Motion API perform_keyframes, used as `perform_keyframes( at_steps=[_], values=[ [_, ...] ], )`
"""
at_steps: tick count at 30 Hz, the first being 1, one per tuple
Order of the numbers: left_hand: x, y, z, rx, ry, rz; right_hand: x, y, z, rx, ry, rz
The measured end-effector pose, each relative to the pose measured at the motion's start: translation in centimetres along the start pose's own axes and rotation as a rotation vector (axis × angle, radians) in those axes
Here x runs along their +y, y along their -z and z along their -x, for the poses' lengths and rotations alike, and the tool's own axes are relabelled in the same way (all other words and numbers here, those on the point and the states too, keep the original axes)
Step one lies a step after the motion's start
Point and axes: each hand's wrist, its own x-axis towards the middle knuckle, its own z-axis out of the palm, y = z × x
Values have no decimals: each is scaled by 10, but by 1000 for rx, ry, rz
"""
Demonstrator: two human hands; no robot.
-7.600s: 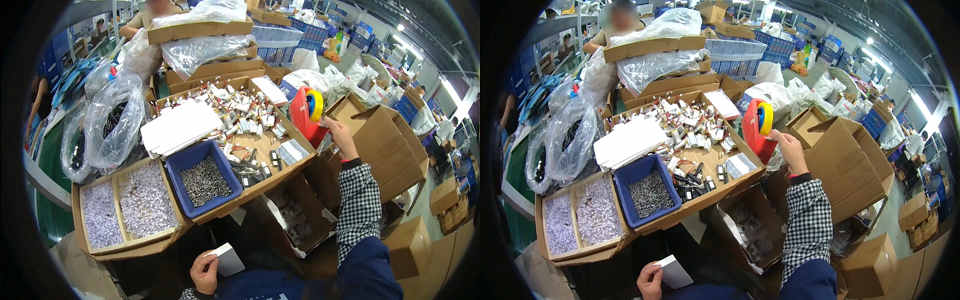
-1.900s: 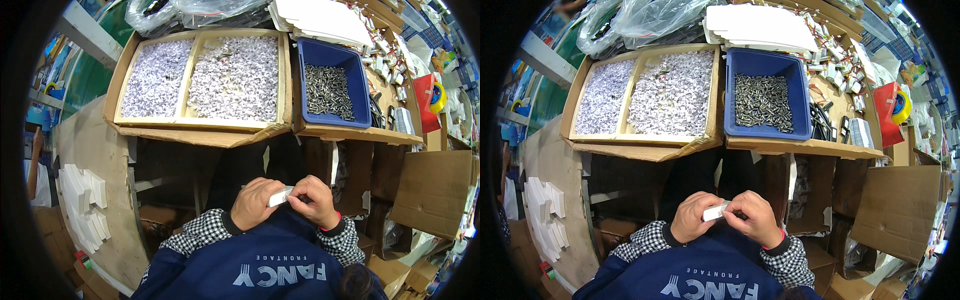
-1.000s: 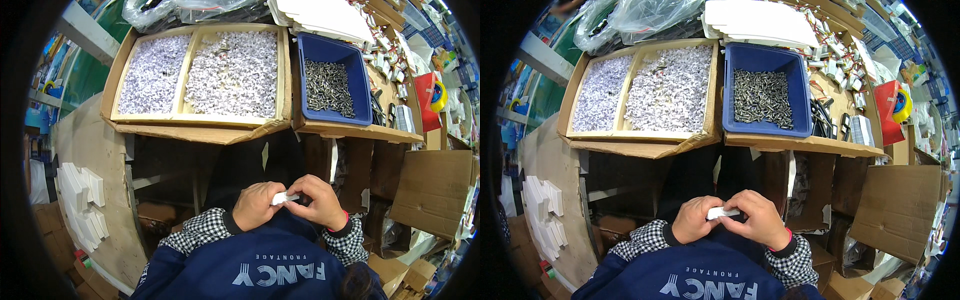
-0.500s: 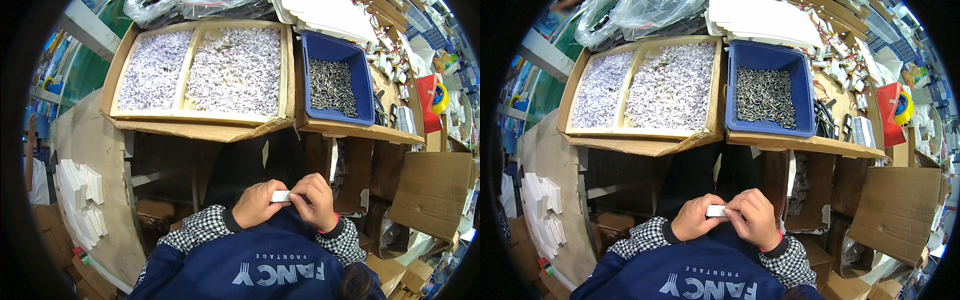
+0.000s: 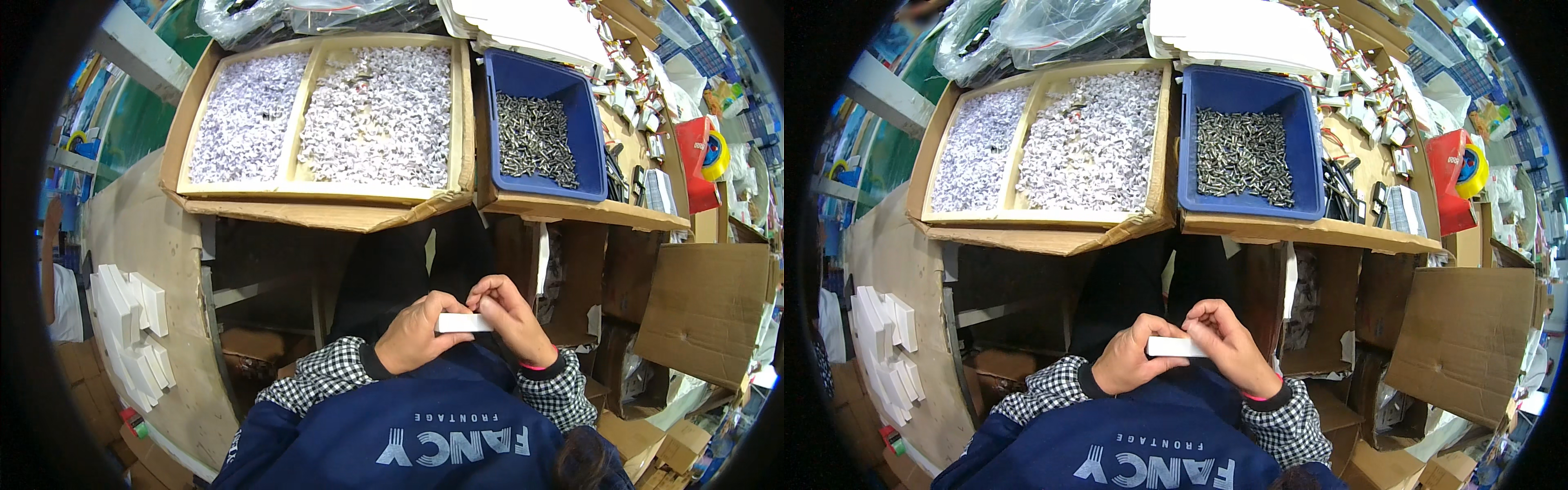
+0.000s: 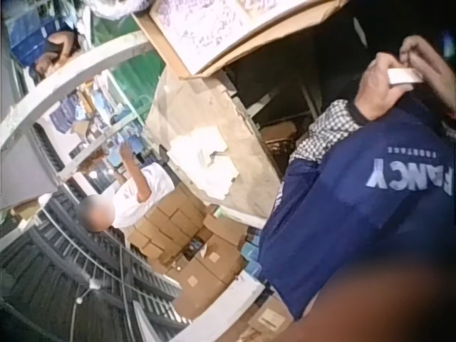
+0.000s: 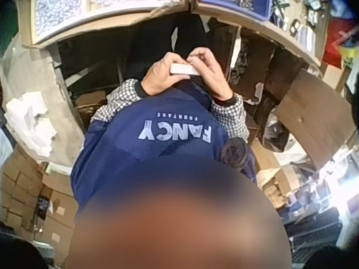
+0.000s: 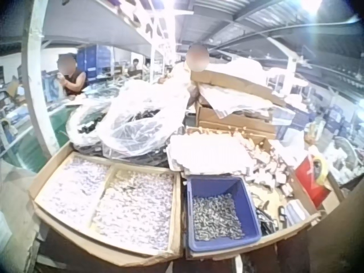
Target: The person assembles small electronic components by inserting a cylindrical battery into a white plastic housing, then inserting a metal pin and a small white piece. The person repeats this process multiple times, handling batteries, housings, pins, and white pieces.
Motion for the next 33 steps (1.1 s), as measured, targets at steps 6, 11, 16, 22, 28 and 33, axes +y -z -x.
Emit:
perform_keyframes(
  at_steps=[6,11,16,22,28,33],
  values=[
    [3,2,4,-29,132,-49,-3,-4,4,-48,28,238],
    [-2,3,1,52,-76,192,6,-2,-10,8,-75,-264],
    [-11,11,-6,475,213,1024,5,-5,4,-146,40,286],
    [-6,34,-4,197,-99,-159,-28,6,2,-114,-98,653],
    [20,31,-10,-341,-308,-888,-62,3,-6,-353,-127,973],
    [19,25,-17,-240,-228,-457,-108,19,3,-446,-63,916]
  ],
)
